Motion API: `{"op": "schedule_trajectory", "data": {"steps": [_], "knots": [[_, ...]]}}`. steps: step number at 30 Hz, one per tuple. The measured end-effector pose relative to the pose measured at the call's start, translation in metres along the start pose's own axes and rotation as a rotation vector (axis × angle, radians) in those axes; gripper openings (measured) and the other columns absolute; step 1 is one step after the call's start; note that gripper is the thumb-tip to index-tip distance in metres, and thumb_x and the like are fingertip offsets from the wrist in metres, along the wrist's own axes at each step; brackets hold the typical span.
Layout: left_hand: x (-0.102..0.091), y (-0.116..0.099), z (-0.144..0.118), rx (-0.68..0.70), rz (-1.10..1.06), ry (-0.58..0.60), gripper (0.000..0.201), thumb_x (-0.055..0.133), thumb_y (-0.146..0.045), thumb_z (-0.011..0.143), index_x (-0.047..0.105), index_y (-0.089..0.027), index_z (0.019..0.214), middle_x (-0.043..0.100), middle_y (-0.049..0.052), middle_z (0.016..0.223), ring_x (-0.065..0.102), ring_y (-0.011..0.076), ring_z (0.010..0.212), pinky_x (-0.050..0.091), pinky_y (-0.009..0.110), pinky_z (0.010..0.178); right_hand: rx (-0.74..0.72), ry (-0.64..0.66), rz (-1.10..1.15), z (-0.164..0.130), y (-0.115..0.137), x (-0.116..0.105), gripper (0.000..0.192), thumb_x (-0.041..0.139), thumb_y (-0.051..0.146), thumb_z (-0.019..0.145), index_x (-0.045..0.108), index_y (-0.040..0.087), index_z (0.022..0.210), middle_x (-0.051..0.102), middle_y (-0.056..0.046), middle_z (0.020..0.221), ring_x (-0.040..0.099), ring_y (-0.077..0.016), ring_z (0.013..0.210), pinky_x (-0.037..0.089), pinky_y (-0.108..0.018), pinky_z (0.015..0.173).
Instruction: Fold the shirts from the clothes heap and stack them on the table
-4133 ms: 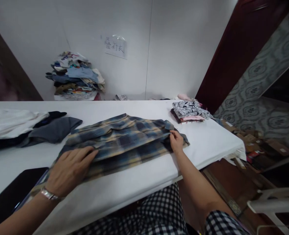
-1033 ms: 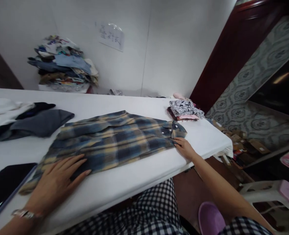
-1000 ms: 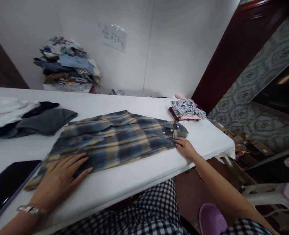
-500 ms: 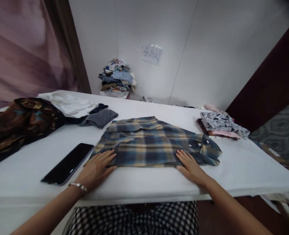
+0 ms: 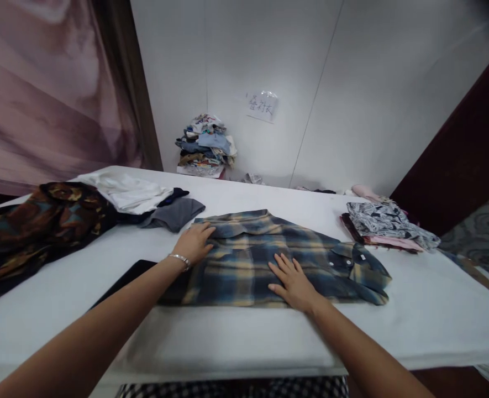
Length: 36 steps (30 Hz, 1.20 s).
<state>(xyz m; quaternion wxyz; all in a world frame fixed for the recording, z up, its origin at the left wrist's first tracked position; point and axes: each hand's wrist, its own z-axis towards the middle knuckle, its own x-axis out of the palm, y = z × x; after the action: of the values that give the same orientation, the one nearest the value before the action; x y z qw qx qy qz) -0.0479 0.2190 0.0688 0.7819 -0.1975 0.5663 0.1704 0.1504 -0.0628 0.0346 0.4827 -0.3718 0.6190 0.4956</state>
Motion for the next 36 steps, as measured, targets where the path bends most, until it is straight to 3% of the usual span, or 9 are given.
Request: {"op": "schedule_trajectory", "data": {"steps": [4, 8, 12, 16, 19, 23, 28, 31, 36], "knots": [[0.008, 0.018, 0.03, -0.095, 0.057, 0.084, 0.031, 0.05, -0.016, 0.073, 0.069, -0.023, 0.097, 0.063, 0.007, 0.124, 0.053, 0.0264, 0.119, 0.042, 0.039, 0.094, -0.004, 0.006, 0.002, 0.001, -0.003, 0.009, 0.069, 0.03, 0.065, 0.09, 0.029, 0.026, 0.147, 0.014, -0.007, 0.156, 0.007, -0.0252, 0.145, 0.006, -0.051, 0.115], [-0.019, 0.025, 0.061, -0.209, 0.013, 0.024, 0.032, 0.039, -0.034, 0.085, 0.068, -0.023, 0.093, 0.072, 0.008, 0.1, 0.065, 0.0234, 0.093, 0.046, 0.031, 0.075, -0.007, -0.01, 0.11, -0.003, -0.008, 0.01, 0.068, 0.039, 0.063, 0.088, 0.032, 0.028, 0.145, 0.017, -0.006, 0.156, 0.008, -0.0261, 0.145, 0.004, -0.053, 0.115], [-0.066, -0.004, 0.089, -0.212, -0.103, -0.151, 0.038, 0.038, -0.047, 0.086, 0.067, -0.022, 0.09, 0.072, 0.007, 0.09, 0.064, 0.0224, 0.085, 0.043, 0.029, 0.068, 0.024, -0.206, 0.397, 0.009, -0.013, -0.004, 0.067, 0.052, 0.053, 0.085, 0.032, 0.029, 0.145, 0.036, -0.007, 0.15, 0.03, -0.0254, 0.139, 0.02, -0.05, 0.113], [-0.094, -0.046, 0.103, -0.064, -0.093, -0.231, 0.035, 0.04, -0.044, 0.086, 0.067, -0.021, 0.085, 0.072, 0.006, 0.087, 0.063, 0.0227, 0.084, 0.04, 0.03, 0.067, 0.077, -0.427, 0.49, 0.054, -0.015, -0.034, 0.074, 0.059, 0.039, 0.082, 0.027, 0.028, 0.147, 0.057, -0.009, 0.131, 0.059, -0.0242, 0.108, 0.044, -0.044, 0.096], [-0.085, -0.048, 0.104, -0.069, -0.074, -0.137, 0.036, 0.039, -0.044, 0.087, 0.067, -0.022, 0.092, 0.071, 0.006, 0.098, 0.063, 0.0223, 0.092, 0.042, 0.03, 0.072, 0.115, -0.462, 0.436, 0.094, -0.024, -0.052, 0.059, 0.059, 0.03, 0.08, 0.046, 0.024, 0.138, 0.065, -0.009, 0.118, 0.062, -0.0234, 0.099, 0.047, -0.041, 0.091], [-0.045, -0.006, 0.092, -0.247, -0.018, 0.107, 0.049, 0.04, -0.05, 0.085, 0.061, -0.02, 0.116, 0.061, 0.01, 0.125, 0.058, 0.0264, 0.11, 0.044, 0.033, 0.086, 0.174, -0.419, 0.267, 0.123, -0.043, -0.06, 0.033, 0.054, 0.021, 0.081, 0.069, 0.02, 0.11, 0.068, -0.009, 0.111, 0.06, -0.0272, 0.107, 0.044, -0.043, 0.096], [-0.001, 0.034, 0.068, -0.334, -0.023, 0.286, 0.052, 0.052, -0.056, 0.075, 0.069, -0.015, 0.102, 0.068, 0.016, 0.11, 0.064, 0.0308, 0.098, 0.048, 0.035, 0.08, -0.037, -0.22, 0.146, 0.139, -0.034, -0.043, 0.047, 0.061, 0.022, 0.079, 0.059, 0.021, 0.125, 0.06, -0.01, 0.128, 0.053, -0.0276, 0.119, 0.039, -0.044, 0.101], [0.004, 0.031, 0.062, -0.312, -0.039, 0.273, 0.031, 0.053, -0.043, 0.076, 0.07, -0.018, 0.084, 0.07, 0.013, 0.102, 0.064, 0.0289, 0.095, 0.047, 0.034, 0.077, -0.112, -0.148, 0.086, 0.155, -0.011, -0.029, 0.055, 0.062, 0.03, 0.081, 0.051, 0.02, 0.134, 0.047, -0.012, 0.141, 0.041, -0.0279, 0.13, 0.033, -0.046, 0.106], [-0.024, 0.023, 0.069, -0.299, -0.089, 0.099, 0.033, 0.04, -0.041, 0.084, 0.066, -0.022, 0.09, 0.071, 0.009, 0.096, 0.063, 0.0243, 0.09, 0.045, 0.032, 0.074, -0.025, -0.153, 0.157, 0.173, 0.002, -0.031, 0.034, 0.043, 0.022, 0.091, 0.067, 0.022, 0.114, 0.067, -0.007, 0.117, 0.058, -0.022, 0.112, 0.042, -0.037, 0.097]]}}
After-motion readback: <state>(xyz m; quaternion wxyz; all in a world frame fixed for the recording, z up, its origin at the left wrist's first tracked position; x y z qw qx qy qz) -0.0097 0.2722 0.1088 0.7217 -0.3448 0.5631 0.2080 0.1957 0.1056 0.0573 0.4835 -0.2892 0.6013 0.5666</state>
